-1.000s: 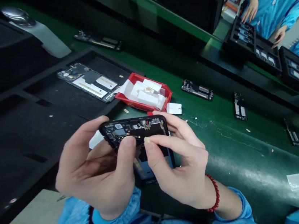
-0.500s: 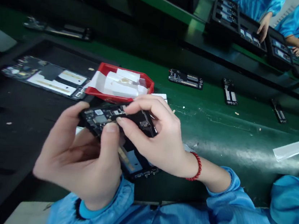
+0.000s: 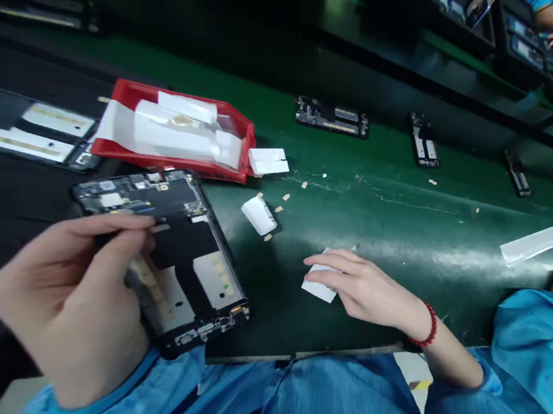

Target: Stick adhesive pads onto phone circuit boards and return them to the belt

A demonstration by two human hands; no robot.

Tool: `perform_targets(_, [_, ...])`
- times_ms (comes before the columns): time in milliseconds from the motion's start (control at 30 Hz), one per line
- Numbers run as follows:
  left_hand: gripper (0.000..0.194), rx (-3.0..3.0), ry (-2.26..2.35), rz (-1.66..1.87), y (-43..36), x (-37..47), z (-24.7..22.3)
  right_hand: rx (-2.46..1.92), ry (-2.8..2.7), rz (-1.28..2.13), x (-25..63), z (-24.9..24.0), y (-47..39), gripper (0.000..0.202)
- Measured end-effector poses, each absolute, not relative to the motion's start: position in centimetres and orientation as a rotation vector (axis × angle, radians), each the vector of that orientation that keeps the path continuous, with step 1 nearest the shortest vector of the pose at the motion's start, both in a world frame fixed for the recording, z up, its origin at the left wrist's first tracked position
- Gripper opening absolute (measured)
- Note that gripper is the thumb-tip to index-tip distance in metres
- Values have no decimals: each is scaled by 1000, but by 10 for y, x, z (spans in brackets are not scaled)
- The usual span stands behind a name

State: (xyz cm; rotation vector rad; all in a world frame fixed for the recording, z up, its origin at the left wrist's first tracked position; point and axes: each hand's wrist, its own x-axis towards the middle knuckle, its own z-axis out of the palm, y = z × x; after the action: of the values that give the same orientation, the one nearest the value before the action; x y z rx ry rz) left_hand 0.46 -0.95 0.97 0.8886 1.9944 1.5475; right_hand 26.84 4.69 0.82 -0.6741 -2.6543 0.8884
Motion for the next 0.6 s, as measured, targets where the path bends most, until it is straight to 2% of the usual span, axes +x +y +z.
perform_targets(67, [13,884,1952,1509,-8,5,5,-531,-2822,956,262,3,52,42])
perform_targets(200, [15,929,1937,1444,-10,6,-2,-439,-2915,1233,248,0,79,22])
perform_targets(267, [16,937,1959,1453,-13,6,-5,-478,-2868,1272,249,3,88,19])
perform_targets(400, [16,990,1872,1425,-13,14,-7,-885,-2328,1455,258,9,82,12])
perform_targets(500, [24,1145,1767,1315,-6,26,-5,-1118,-1841,1576,257,6,67,21])
perform_targets(600, [36,1291,1614,1228,3,38,-8,-1144,-1750,1516,248,-1,57,30])
